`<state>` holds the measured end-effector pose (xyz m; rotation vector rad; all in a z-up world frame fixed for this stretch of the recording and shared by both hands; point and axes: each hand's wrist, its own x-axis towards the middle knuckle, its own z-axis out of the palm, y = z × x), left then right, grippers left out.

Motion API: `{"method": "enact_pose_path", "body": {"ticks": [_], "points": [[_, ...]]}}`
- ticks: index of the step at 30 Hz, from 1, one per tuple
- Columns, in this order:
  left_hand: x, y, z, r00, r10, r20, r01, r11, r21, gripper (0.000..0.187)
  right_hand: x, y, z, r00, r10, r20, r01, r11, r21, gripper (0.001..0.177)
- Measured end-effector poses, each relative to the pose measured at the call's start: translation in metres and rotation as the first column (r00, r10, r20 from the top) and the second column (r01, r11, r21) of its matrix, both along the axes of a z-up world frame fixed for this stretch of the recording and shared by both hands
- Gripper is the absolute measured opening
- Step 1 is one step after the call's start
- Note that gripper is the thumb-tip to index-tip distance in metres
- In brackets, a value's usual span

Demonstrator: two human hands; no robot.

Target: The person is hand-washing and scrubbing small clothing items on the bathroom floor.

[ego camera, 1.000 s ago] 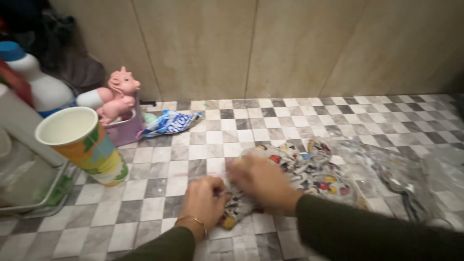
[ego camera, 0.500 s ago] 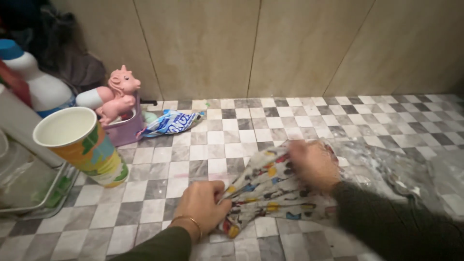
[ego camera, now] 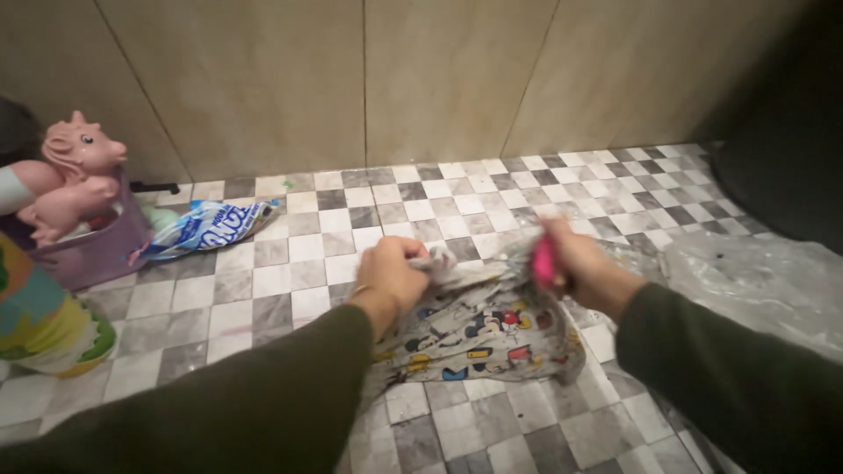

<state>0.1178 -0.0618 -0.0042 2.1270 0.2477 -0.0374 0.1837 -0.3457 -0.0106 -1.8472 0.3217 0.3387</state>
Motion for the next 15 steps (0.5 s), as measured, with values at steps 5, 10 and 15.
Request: {"method": "enact_pose_path", "body": {"ticks": [5,10,15], "points": [[-0.069,0.022,0.027,0.814,-0.575,0.081,0.481,0.746,0.460,0.010,-0.005,-0.090,-0.076,0.996,-0.045,0.072,0.064,0.954,-0.291,0.044],[-0.102,0.034,-0.012,0.450,-0.695,0.560,0.417,0.718,0.557,0.033,-0.070,0.008,-0.044,0.800,0.439,0.409,0.123,0.547,-0.828,0.046],[-0.103,0.030,-0.016,0.702,-0.672,0.239,0.508,0.706,0.494,0.013,-0.133,0.107,0.025,0.737,0.636,0.231,-0.180,0.513,-0.839,0.034]]}}
